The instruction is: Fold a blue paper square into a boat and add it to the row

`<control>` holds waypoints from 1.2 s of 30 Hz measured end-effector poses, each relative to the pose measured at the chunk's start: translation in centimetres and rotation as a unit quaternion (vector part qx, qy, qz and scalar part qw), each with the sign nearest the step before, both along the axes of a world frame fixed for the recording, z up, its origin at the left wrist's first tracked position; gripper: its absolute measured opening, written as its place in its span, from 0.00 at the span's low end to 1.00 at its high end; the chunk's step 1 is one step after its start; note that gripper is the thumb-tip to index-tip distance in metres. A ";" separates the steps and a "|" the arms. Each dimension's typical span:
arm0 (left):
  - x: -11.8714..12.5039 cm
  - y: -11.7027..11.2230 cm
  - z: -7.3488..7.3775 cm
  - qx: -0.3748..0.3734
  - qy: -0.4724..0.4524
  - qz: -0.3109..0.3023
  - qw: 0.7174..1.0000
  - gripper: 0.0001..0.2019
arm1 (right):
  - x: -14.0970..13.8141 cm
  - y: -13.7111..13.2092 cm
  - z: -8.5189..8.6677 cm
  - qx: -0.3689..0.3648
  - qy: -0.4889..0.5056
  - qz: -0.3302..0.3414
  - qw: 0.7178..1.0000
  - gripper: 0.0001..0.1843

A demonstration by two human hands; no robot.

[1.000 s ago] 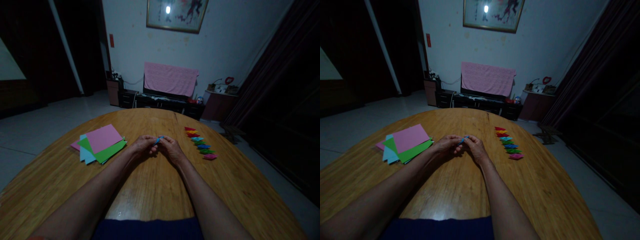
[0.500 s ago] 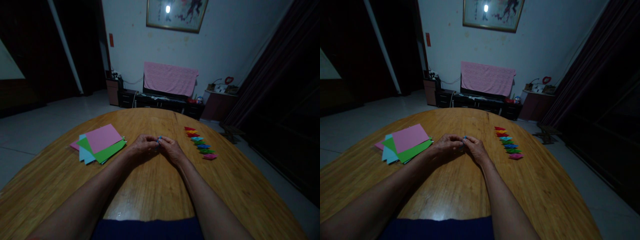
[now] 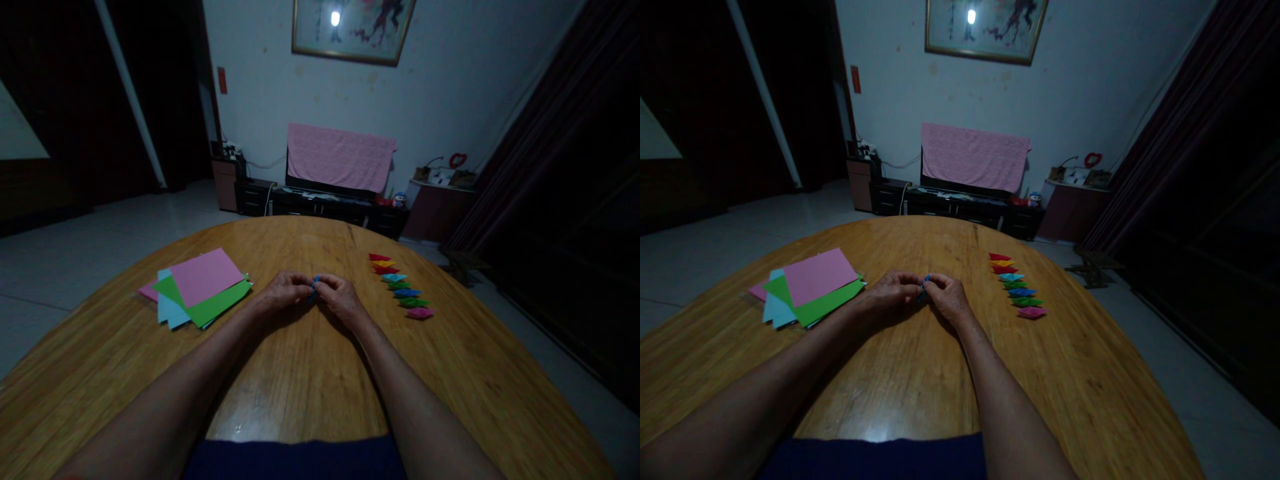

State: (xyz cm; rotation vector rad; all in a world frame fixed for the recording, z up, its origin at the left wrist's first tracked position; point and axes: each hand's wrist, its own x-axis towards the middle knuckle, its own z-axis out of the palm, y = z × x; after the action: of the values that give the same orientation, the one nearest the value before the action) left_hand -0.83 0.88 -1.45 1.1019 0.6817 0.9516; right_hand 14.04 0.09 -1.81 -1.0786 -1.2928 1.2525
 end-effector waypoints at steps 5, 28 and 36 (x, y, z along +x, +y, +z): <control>0.2 -0.2 0.4 0.045 0.098 0.037 0.994 0.04 | -0.4 0.6 -0.6 0.073 -0.059 -0.051 0.994 0.11; 1.1 0.7 -0.4 0.320 0.409 0.189 0.834 0.12 | -0.8 0.8 -0.3 0.088 -0.163 -0.147 0.972 0.07; 1.1 0.3 -0.3 0.324 0.434 0.190 0.819 0.12 | -0.8 0.7 -0.4 0.124 -0.258 -0.152 0.946 0.07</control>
State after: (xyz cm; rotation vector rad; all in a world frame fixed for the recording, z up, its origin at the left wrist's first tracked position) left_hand 0.29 1.18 -1.71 2.1197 1.4211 1.0259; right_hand 13.25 0.81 -2.16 -1.4097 -1.5464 0.5693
